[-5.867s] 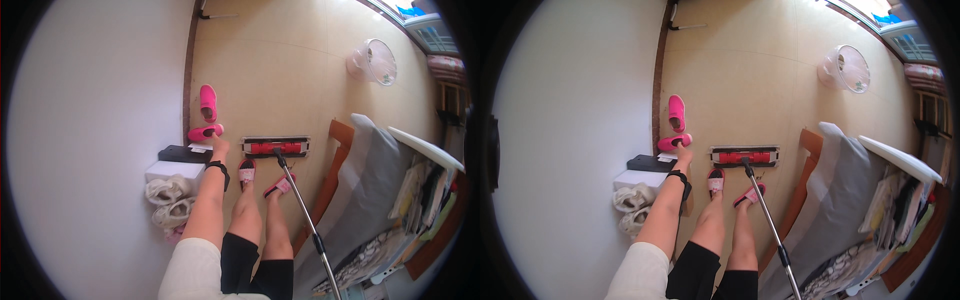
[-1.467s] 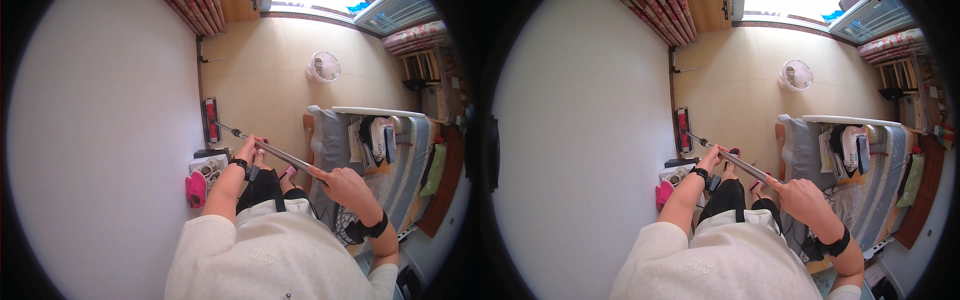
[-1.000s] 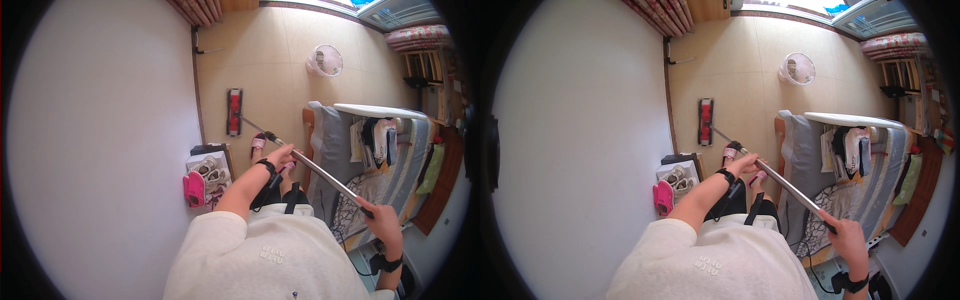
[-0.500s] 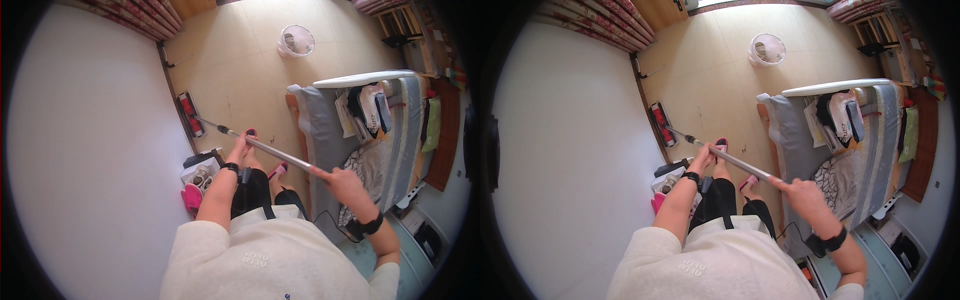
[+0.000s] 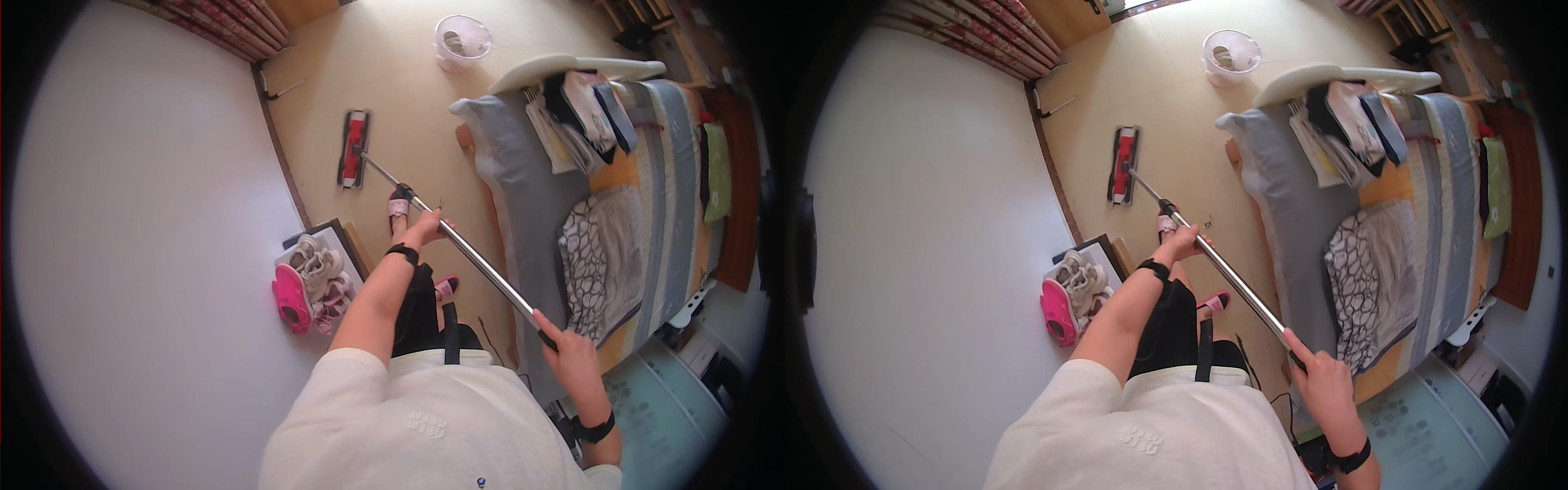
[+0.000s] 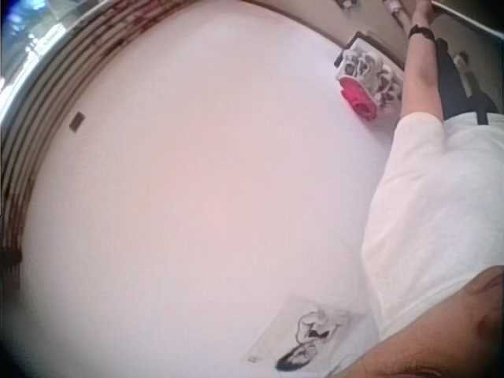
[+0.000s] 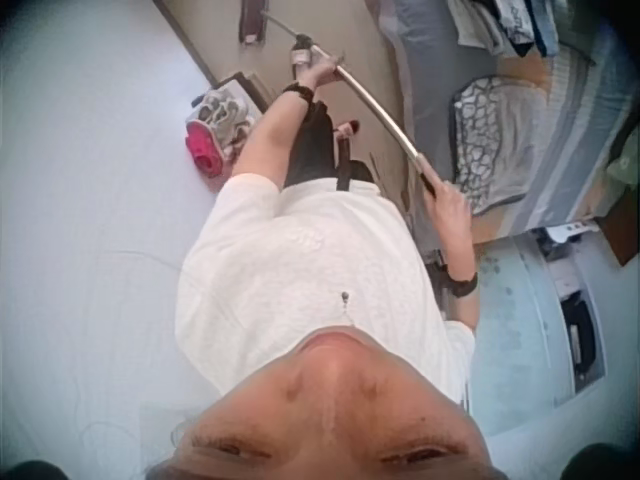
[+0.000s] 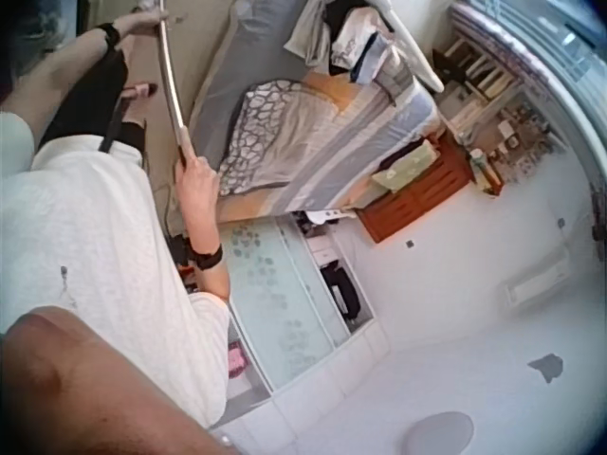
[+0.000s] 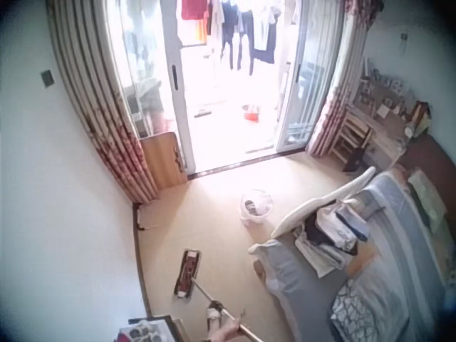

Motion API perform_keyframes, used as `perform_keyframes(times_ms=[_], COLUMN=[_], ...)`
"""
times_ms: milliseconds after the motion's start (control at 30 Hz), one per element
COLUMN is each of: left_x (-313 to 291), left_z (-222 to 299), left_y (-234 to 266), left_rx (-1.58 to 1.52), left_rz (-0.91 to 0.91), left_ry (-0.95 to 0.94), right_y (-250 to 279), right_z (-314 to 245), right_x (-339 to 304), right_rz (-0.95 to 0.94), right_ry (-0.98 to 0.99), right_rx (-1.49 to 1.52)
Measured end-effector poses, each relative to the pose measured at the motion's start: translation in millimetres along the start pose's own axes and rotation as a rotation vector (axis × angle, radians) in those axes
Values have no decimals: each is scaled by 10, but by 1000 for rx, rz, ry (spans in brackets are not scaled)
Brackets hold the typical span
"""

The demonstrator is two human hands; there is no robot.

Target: The recorder cleans the floor using a red floor mop or cleaner.

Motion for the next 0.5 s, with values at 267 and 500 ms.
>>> perform_keyframes(times_ms=[267,500], left_x=[-246,912], left_z=[-2303,-3247], left_y=[-902,-87], left_rx=[465,1297], left_rz=[-224,-498], left_ry=[32,-431], right_y=[-1001,-1552], right_z=[957,1078], right_x=[-1775,-1859], right_rz=[-149,-219], right_ry=[-412,-285], right_rx=[388,638])
Point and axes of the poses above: each hand's wrist, its own x-axis towards the middle knuckle, its own y-axis out of the back of the hand, z = x × y, the point moved 6 cm from there along x, towards the middle knuckle, and after that the axes turned 1 degree about -x, right-handed, at the moved point
